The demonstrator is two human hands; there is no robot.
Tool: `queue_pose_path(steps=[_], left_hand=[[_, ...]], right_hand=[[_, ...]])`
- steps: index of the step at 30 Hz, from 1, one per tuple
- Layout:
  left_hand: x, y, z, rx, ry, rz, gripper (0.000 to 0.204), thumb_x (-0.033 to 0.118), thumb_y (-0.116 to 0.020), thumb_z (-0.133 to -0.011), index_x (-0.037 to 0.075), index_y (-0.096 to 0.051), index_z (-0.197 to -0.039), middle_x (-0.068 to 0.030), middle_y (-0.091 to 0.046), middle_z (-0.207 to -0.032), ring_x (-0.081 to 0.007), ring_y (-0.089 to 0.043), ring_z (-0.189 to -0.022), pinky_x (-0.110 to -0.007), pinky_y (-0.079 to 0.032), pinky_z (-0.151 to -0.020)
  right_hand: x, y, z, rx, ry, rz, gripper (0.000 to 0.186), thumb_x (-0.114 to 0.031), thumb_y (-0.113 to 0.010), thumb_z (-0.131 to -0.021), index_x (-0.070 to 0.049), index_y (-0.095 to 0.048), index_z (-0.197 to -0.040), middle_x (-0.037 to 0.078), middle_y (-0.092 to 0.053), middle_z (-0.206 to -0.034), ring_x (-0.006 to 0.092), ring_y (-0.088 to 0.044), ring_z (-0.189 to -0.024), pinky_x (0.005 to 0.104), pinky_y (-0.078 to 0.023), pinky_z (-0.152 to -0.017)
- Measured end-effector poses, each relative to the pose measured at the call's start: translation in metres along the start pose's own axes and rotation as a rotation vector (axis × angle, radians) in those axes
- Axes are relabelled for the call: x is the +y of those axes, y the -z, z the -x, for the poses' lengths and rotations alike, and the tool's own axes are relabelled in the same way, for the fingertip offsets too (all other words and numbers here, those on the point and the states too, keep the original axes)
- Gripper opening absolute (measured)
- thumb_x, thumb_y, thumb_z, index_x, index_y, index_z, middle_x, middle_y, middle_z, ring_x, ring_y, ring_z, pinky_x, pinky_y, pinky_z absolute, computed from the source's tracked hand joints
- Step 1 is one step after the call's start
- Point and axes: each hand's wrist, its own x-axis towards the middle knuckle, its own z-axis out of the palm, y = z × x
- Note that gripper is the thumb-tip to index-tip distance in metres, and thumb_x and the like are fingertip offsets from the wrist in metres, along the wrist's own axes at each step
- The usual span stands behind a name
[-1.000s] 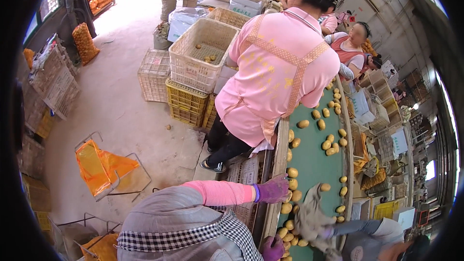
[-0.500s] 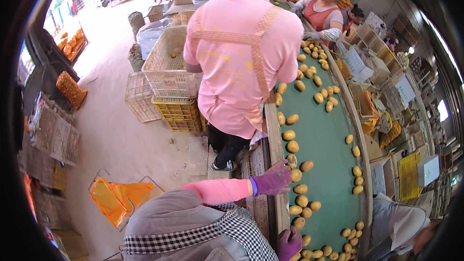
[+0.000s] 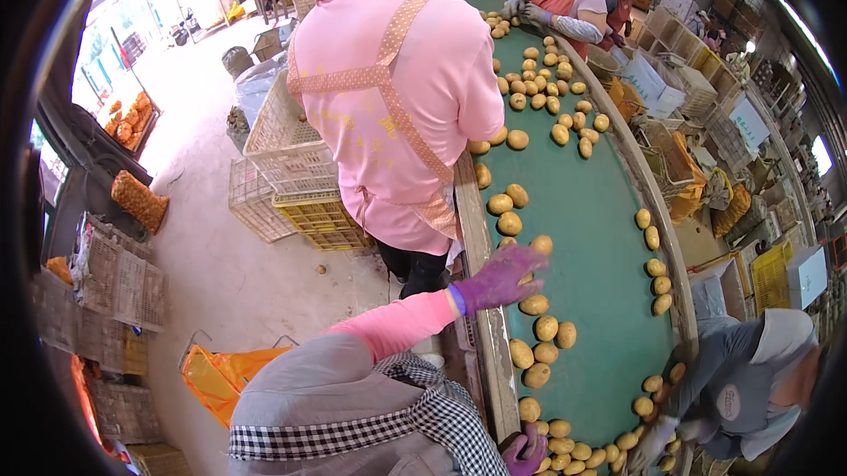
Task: The person stands at a conveyor belt in a processing facility, sorting potatoes by hand. They pick up individual potatoes from the moving belt and place them into a collection bin below, while other workers perform similar tasks alongside them.
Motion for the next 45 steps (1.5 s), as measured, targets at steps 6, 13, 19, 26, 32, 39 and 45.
queue_pose_path(steps=[6, 13, 19, 26, 32, 39, 45], left_hand=[[-0.002, -0.044, -0.022, -0.131, 0.033, -0.537, 0.068, 0.054, -0.056, -0.105, 0.006, -0.056, -0.154, -0.0179, -0.050, -0.161, -0.0391, -0.035, -0.156, -0.064, -0.017, -0.129], [0.052, -0.041, -0.013, -0.345, -0.001, -0.528, 0.065, 0.051, -0.052, -0.106, 0.007, -0.055, -0.154, -0.0178, -0.053, -0.159, -0.0373, -0.041, -0.153, -0.067, -0.012, -0.129], [0.095, -0.112, 0.025, -0.315, -0.217, -0.335, 0.068, 0.051, -0.059, -0.100, 0.000, -0.061, -0.144, -0.0228, -0.057, -0.148, -0.0368, -0.050, -0.140, -0.055, -0.025, -0.126], [0.135, -0.164, 0.065, -0.268, -0.620, 0.037, 0.046, 0.038, -0.070, -0.095, 0.002, -0.073, -0.123, -0.0217, -0.057, -0.145, -0.0385, -0.049, -0.142, -0.059, -0.028, -0.124], [0.100, -0.091, 0.053, -0.136, -0.407, 0.357, 0.046, 0.033, -0.072, -0.096, 0.009, -0.066, -0.134, -0.0140, -0.057, -0.145, -0.0322, -0.047, -0.145, -0.059, -0.028, -0.129], [0.024, -0.055, 0.040, 0.208, -0.206, -0.011, 0.052, 0.037, -0.071, -0.098, 0.004, -0.062, -0.137, -0.0184, -0.051, -0.156, -0.0373, -0.042, -0.152, -0.055, -0.026, -0.130], [0.036, -0.037, 0.036, -0.112, 0.036, -0.343, 0.084, 0.056, -0.066, -0.099, -0.002, -0.046, -0.157, -0.0309, -0.034, -0.167, -0.0451, -0.029, -0.159, -0.058, -0.017, -0.132]], right_hand=[[-0.007, 0.003, -0.008, -0.034, 0.009, 0.027, 0.036, -0.021, -0.064, -0.100, -0.001, -0.070, -0.129, 0.023, -0.069, -0.135, 0.0431, -0.066, -0.121, 0.0502, -0.051, -0.107], [-0.010, 0.002, -0.010, -0.058, 0.021, 0.034, 0.037, -0.022, -0.064, -0.100, -0.001, -0.070, -0.130, 0.023, -0.068, -0.136, 0.0435, -0.065, -0.123, 0.0506, -0.051, -0.108], [-0.015, 0.002, -0.019, -0.086, 0.041, 0.040, 0.038, -0.023, -0.064, -0.100, -0.001, -0.069, -0.131, 0.023, -0.067, -0.138, 0.0438, -0.064, -0.124, 0.0509, -0.050, -0.109], [-0.020, 0.002, -0.027, -0.111, 0.064, 0.074, 0.039, -0.024, -0.063, -0.101, -0.001, -0.068, -0.132, 0.024, -0.066, -0.140, 0.0442, -0.064, -0.125, 0.0513, -0.050, -0.109], [-0.020, 0.004, -0.030, -0.112, 0.068, 0.080, 0.040, -0.024, -0.063, -0.101, -0.001, -0.068, -0.132, 0.024, -0.065, -0.141, 0.0446, -0.063, -0.126, 0.0517, -0.049, -0.110], [-0.015, 0.003, -0.033, -0.131, 0.095, 0.083, 0.041, -0.025, -0.063, -0.101, -0.001, -0.067, -0.133, 0.024, -0.064, -0.143, 0.0450, -0.063, -0.127, 0.0521, -0.049, -0.111], [-0.020, 0.005, -0.035, -0.143, 0.101, 0.103, 0.041, -0.026, -0.063, -0.101, -0.001, -0.067, -0.134, 0.025, -0.064, -0.144, 0.0453, -0.062, -0.129, 0.0524, -0.048, -0.111]])
